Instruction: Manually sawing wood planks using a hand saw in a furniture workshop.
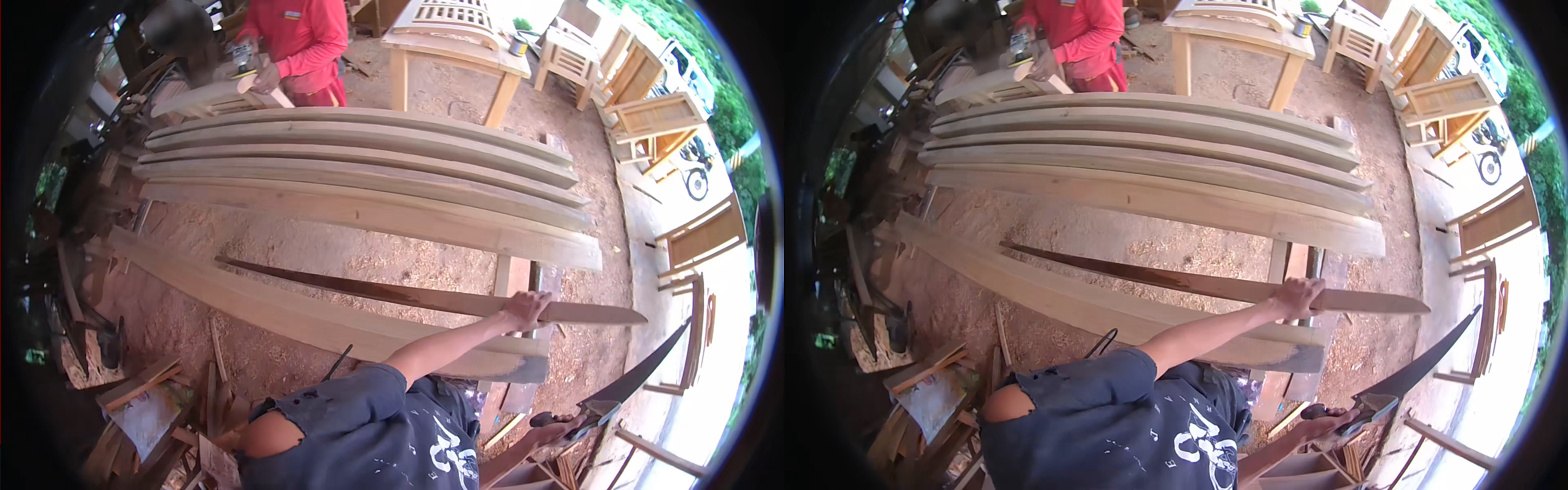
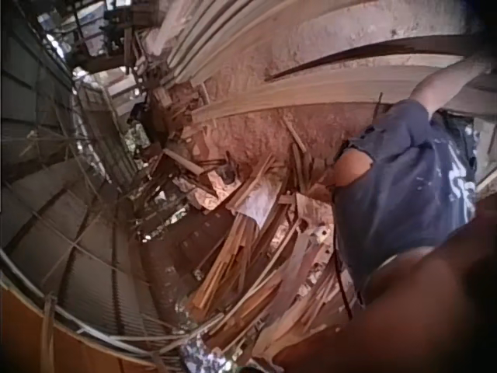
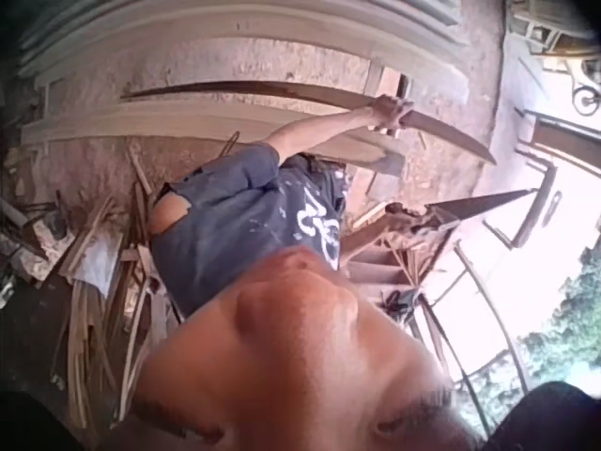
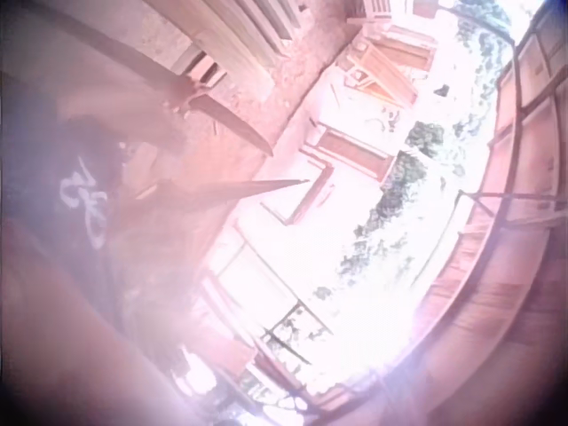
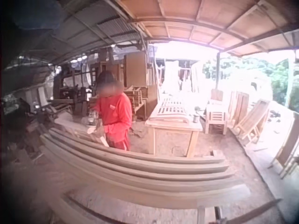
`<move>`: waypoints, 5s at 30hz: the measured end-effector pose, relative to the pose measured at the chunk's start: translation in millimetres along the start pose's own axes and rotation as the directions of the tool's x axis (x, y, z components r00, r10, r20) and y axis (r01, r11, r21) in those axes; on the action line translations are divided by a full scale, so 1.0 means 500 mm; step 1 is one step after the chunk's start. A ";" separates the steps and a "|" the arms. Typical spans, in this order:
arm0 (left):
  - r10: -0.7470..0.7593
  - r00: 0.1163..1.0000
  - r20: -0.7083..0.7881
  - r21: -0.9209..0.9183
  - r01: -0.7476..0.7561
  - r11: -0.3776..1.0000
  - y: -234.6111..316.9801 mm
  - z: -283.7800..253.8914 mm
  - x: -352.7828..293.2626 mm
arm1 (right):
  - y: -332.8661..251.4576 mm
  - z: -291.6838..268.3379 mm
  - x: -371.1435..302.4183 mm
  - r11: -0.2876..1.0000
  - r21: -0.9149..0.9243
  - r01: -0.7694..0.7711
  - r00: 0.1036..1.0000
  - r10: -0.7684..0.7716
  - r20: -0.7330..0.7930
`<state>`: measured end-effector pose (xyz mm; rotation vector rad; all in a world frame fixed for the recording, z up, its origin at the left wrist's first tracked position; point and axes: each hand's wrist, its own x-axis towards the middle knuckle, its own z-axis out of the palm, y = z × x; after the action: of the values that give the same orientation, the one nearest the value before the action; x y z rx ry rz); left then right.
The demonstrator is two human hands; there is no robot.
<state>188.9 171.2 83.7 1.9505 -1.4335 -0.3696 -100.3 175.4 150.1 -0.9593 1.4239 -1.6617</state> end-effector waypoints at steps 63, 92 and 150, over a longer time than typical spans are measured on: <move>0.029 0.999 0.036 0.060 -0.032 0.998 -0.072 0.021 0.024 | 0.208 -1.093 0.136 -0.323 -0.578 -0.749 0.535 0.218 -0.816; -0.510 0.462 -0.726 -0.032 0.717 0.696 -0.396 -0.464 -0.969 | 0.036 0.383 -0.452 0.575 0.111 0.810 -0.144 0.012 0.990; -0.832 0.465 0.304 0.391 0.735 0.554 -1.310 -0.504 -1.253 | 0.644 0.588 -1.304 0.336 0.397 0.854 -0.483 0.797 0.364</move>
<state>592.8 944.1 -269.0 2.7731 -0.6735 -1.2315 475.4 587.8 -187.2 -2.6127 -0.1369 1.3272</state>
